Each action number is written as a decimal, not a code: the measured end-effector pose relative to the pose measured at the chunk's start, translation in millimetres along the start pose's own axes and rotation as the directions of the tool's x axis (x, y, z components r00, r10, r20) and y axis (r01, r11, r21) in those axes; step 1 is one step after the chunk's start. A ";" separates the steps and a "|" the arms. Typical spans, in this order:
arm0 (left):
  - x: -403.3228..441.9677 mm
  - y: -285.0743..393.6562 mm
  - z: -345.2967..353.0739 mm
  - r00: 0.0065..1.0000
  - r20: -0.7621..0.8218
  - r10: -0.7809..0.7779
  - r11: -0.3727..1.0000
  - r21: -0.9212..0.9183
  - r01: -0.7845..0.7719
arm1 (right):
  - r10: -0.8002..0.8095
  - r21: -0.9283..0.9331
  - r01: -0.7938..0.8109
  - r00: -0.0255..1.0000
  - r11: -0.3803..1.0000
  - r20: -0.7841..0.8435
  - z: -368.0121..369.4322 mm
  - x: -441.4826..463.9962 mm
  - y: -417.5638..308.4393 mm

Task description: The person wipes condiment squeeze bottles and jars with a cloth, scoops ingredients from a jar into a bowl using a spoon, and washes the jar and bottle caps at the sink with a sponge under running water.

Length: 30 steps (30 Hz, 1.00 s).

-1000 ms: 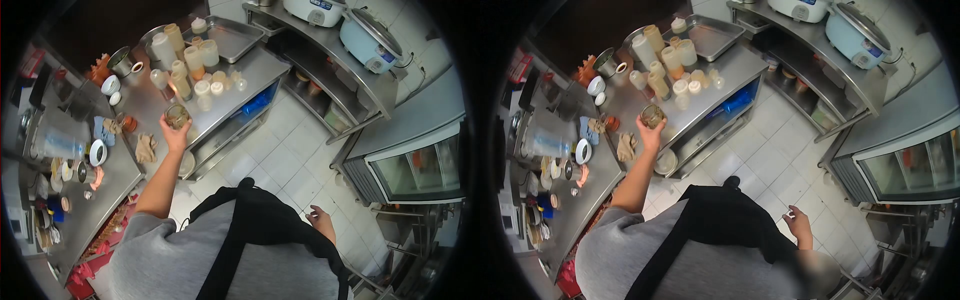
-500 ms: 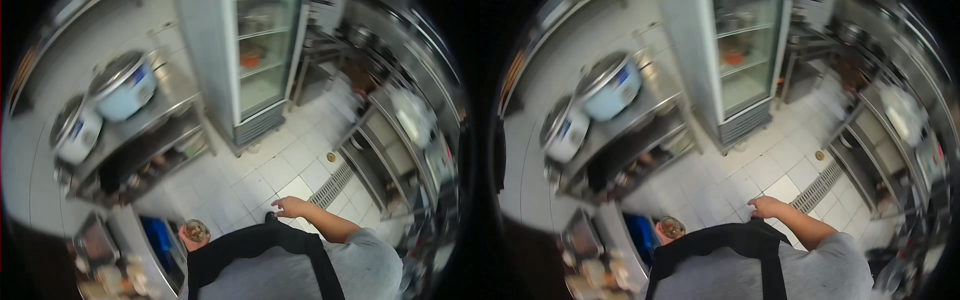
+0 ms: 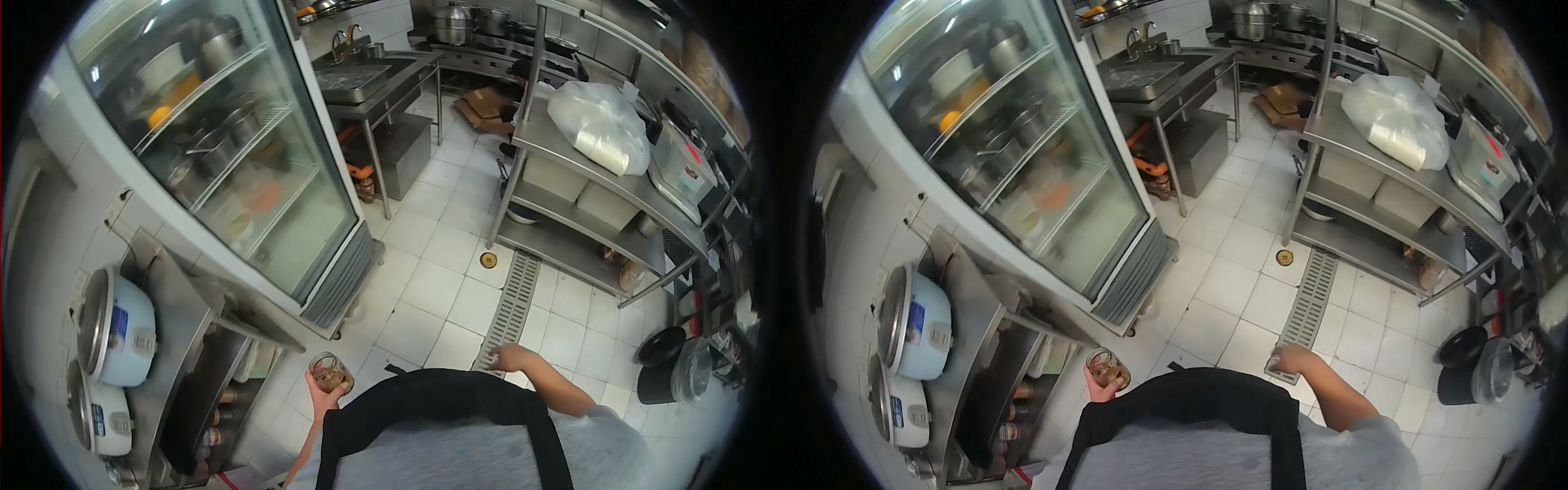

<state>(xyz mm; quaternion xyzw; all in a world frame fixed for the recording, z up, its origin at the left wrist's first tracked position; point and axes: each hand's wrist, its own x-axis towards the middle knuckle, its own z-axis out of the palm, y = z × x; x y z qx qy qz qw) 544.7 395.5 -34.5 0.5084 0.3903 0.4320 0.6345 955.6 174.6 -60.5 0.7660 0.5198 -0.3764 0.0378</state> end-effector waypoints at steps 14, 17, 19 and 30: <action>366.1 -15.7 181.6 0.973 0.221 -0.061 0.995 0.089 0.042 | 0.118 0.261 -0.024 0.929 0.965 -0.351 -298.0 216.3 52.9; 461.2 1.1 253.5 0.940 0.331 -0.082 0.960 -0.228 0.164 | 0.230 0.185 -0.181 0.928 0.966 -0.293 -304.8 228.7 117.7; 527.9 10.7 299.4 0.910 0.406 -0.078 0.909 -0.345 0.232 | 0.343 0.309 -0.265 0.911 0.913 -0.231 -316.0 234.1 136.2; 818.7 66.3 519.1 0.765 0.644 0.023 0.618 -0.610 0.496 | 0.311 0.599 0.000 0.854 0.801 -0.417 -562.6 400.9 176.0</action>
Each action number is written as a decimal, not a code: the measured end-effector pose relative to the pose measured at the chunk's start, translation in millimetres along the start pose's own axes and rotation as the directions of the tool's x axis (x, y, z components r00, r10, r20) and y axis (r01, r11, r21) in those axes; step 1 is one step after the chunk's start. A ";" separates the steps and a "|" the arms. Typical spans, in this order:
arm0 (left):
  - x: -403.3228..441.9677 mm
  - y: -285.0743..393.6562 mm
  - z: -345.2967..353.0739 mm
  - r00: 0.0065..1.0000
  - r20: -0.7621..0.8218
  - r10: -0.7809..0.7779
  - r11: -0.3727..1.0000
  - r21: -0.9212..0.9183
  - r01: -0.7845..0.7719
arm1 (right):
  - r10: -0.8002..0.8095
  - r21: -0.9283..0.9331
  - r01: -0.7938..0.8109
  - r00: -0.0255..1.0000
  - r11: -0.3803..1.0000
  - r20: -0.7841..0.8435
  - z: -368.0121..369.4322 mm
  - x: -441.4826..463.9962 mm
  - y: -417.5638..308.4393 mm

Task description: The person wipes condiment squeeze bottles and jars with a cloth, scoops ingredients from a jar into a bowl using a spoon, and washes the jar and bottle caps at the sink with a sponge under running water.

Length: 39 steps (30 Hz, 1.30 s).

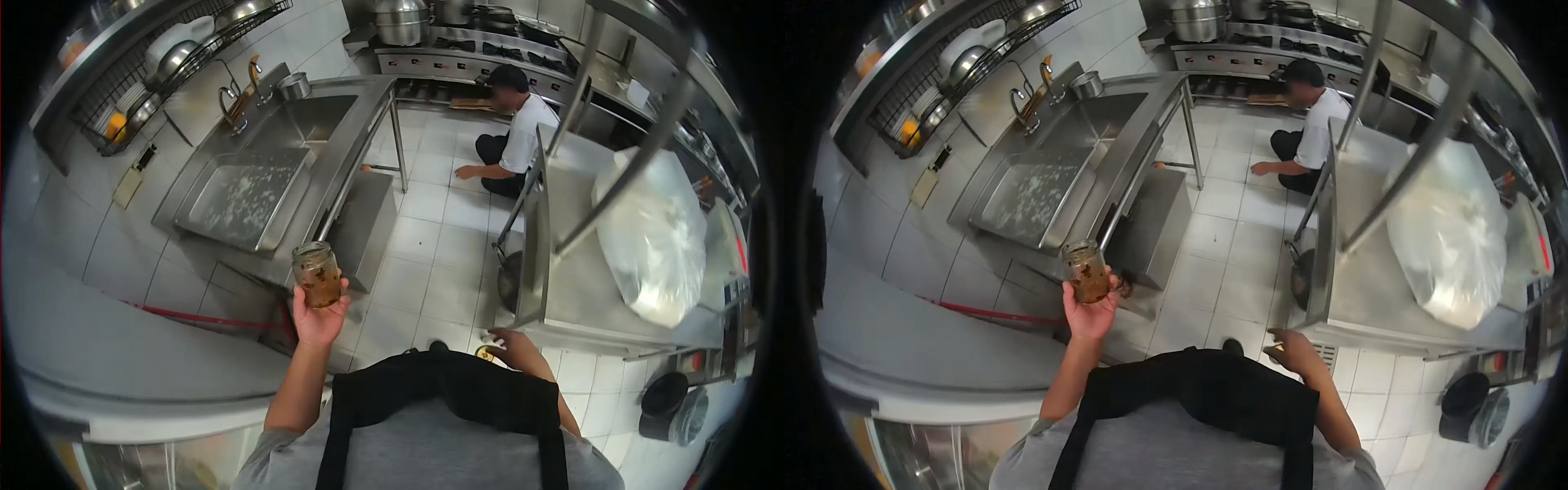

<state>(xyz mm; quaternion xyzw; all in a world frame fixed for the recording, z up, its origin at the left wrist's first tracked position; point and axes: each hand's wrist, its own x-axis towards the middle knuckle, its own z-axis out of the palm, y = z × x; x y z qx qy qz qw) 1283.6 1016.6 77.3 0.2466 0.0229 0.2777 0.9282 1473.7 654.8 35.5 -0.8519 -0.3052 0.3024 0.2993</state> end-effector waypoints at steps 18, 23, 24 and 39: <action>277.6 156.5 -6.3 0.783 -0.395 0.481 0.872 0.121 -0.474 | -0.707 -0.215 0.829 0.554 0.516 0.440 -107.0 540.0 -340.7; 341.6 196.6 -27.1 0.749 -0.374 0.547 0.836 0.290 -0.466 | -0.756 -0.217 0.882 0.470 0.418 0.456 -101.0 699.0 -409.0; 355.5 201.8 -31.1 0.732 -0.366 0.574 0.815 0.342 -0.467 | -0.779 -0.240 0.897 0.441 0.370 0.445 -95.3 738.2 -428.0; 644.0 241.9 -142.1 0.496 -0.714 0.494 0.858 0.309 -0.411 | -0.703 -0.636 0.767 0.408 -0.081 0.582 14.2 1076.7 -696.3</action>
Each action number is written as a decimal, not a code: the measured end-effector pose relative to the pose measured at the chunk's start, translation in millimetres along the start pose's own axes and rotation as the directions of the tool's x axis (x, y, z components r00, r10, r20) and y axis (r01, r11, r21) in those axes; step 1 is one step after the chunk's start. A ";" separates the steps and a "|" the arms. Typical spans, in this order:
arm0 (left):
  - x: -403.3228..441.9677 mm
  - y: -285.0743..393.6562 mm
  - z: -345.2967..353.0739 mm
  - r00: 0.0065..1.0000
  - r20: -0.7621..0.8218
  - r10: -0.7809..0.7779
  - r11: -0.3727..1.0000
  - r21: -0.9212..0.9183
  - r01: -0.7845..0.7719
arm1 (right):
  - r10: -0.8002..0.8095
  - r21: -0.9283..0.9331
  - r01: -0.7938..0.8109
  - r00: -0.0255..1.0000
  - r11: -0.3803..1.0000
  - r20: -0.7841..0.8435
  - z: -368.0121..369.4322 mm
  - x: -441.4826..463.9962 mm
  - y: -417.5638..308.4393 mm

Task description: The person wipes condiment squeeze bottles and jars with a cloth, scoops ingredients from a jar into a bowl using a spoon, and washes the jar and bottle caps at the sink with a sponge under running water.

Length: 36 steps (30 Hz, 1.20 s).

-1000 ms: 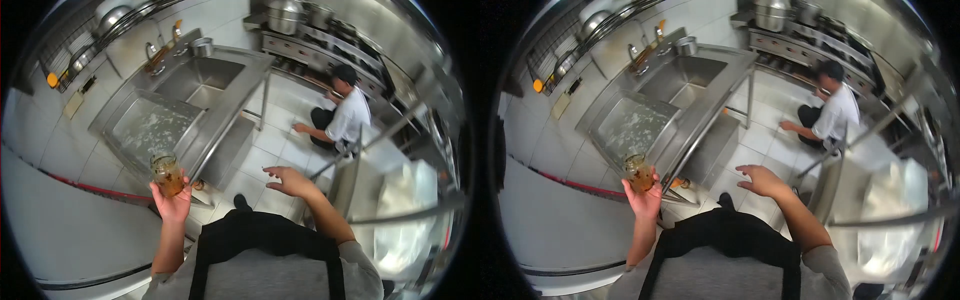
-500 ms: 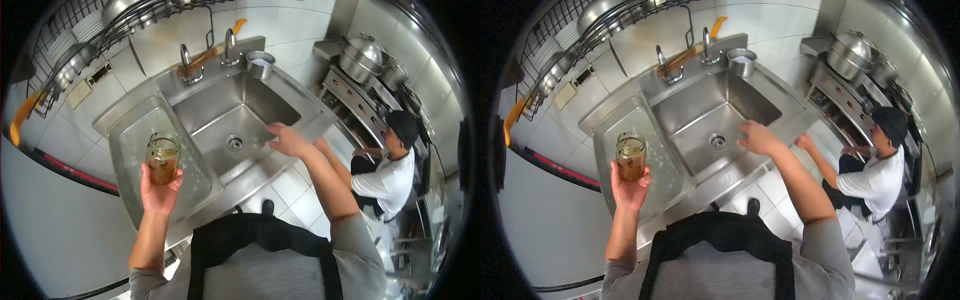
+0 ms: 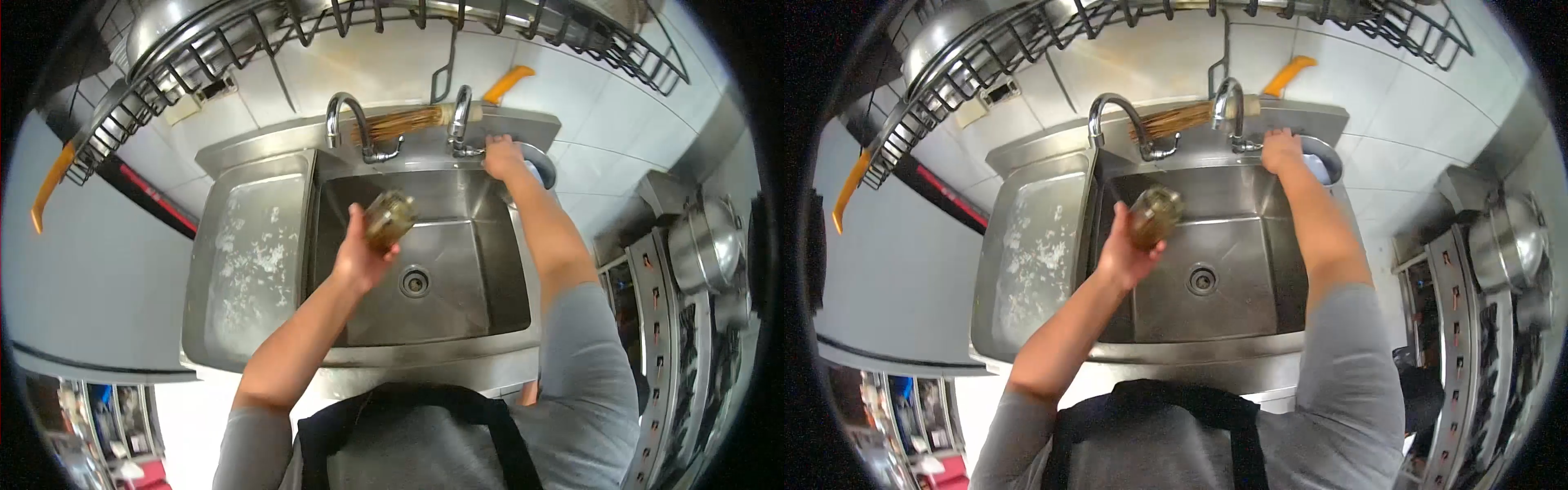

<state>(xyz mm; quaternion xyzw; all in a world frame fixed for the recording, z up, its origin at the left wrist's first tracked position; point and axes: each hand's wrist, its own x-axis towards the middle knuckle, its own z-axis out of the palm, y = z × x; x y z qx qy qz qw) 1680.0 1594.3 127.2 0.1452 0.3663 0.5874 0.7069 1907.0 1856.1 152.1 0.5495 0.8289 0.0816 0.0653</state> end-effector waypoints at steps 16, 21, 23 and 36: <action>122.7 -70.2 39.5 0.964 -0.108 0.244 0.853 0.496 -0.160 | -0.012 0.310 -0.003 0.999 0.951 0.046 68.7 -7.6 144.9; 131.5 -67.6 36.4 0.734 0.433 0.523 -0.122 0.890 -0.438 | -0.081 0.339 0.068 0.996 0.938 0.025 109.1 13.5 131.6; 132.8 -48.1 29.7 0.914 0.011 0.406 0.596 0.755 -0.273 | -0.097 0.269 0.077 0.993 0.960 0.063 110.6 18.4 126.7; 144.9 -98.8 -18.6 0.994 -0.014 -0.104 0.973 -0.209 0.099 | -0.151 0.140 0.141 0.987 0.980 0.060 113.0 46.0 96.9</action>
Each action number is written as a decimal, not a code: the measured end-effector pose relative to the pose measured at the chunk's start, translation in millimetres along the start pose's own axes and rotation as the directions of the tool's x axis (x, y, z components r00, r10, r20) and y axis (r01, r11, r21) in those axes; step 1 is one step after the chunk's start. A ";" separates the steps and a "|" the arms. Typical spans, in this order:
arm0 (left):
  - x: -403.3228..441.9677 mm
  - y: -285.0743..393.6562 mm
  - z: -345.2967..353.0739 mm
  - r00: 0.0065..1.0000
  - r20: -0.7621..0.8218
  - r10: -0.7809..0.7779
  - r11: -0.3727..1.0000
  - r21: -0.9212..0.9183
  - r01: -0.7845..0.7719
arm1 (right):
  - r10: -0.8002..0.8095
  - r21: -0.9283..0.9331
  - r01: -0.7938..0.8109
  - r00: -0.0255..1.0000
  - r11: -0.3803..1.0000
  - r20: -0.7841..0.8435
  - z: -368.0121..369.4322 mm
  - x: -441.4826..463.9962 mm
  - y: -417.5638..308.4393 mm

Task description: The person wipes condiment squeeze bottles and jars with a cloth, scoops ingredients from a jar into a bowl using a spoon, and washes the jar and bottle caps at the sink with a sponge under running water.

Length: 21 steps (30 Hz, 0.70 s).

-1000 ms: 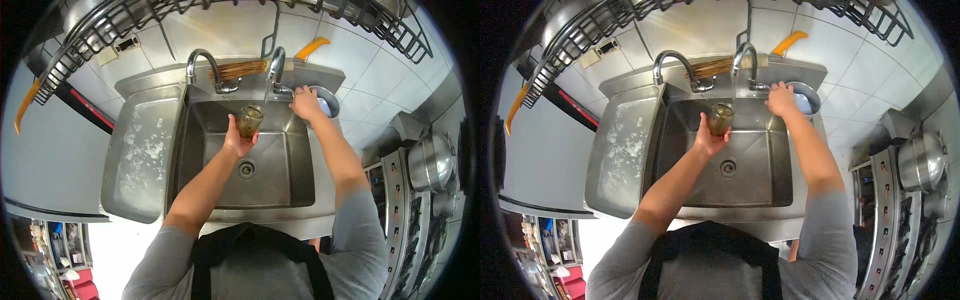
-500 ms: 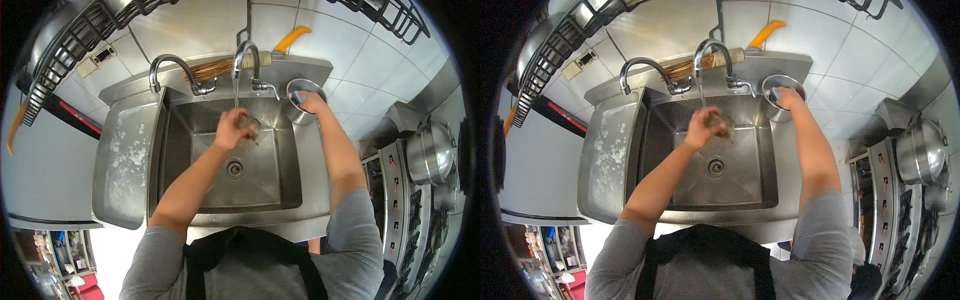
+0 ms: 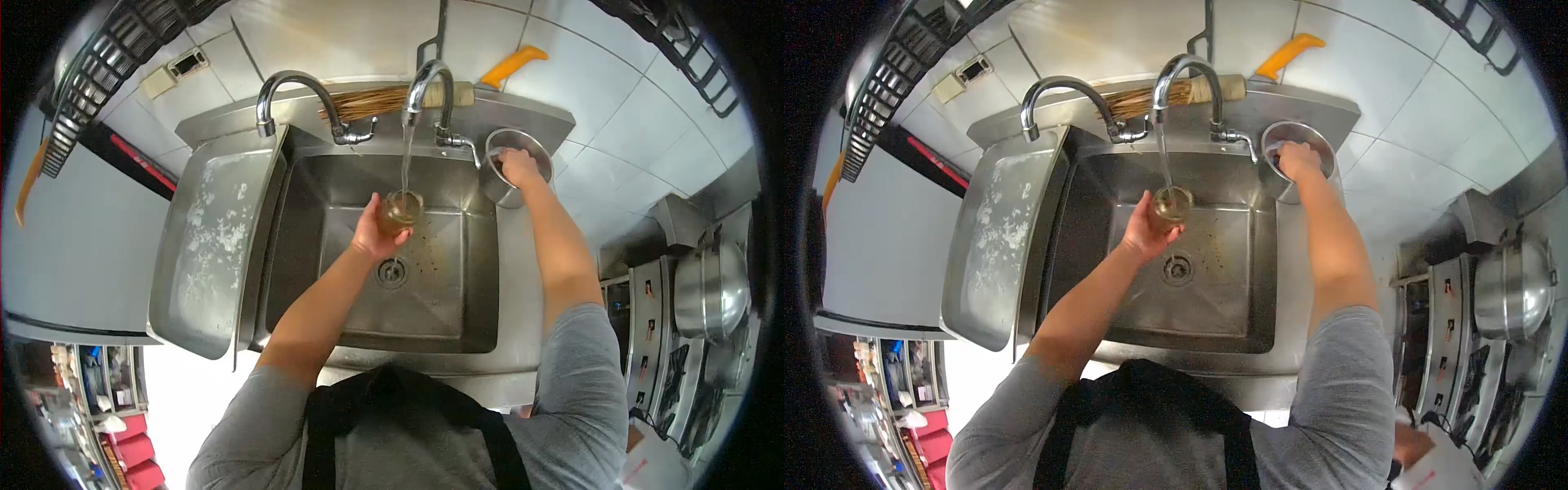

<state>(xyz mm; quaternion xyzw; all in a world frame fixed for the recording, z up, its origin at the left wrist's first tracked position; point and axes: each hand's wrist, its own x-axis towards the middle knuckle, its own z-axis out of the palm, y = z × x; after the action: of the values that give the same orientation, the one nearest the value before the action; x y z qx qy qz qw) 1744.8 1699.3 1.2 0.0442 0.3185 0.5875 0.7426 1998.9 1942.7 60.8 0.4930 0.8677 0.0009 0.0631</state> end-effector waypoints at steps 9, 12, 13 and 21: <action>-35.7 47.7 47.7 0.753 0.435 0.494 -0.382 0.886 -0.261 | 0.183 0.240 -0.124 0.953 0.963 -0.240 -96.9 -32.0 2.8; -58.1 68.3 29.2 0.711 0.629 0.315 -0.475 0.753 -0.455 | 0.041 0.900 0.048 0.997 0.433 -0.072 -109.2 -49.6 12.9; -63.3 70.1 25.7 0.718 0.642 0.270 -0.455 0.742 -0.492 | 0.051 0.963 -0.006 0.999 0.269 -0.008 -111.5 -65.9 -1.6; 14.1 25.6 -34.7 0.966 -0.236 0.106 0.974 0.218 -0.054 | 0.234 0.972 -0.025 0.969 -0.235 0.081 -29.3 -220.2 -103.5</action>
<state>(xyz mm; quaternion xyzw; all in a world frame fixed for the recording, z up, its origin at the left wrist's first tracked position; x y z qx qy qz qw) 1706.5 1709.2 -20.9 0.0619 0.4665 0.5811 0.6640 2018.5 1702.9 107.2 0.4436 0.4866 -0.6353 -0.4036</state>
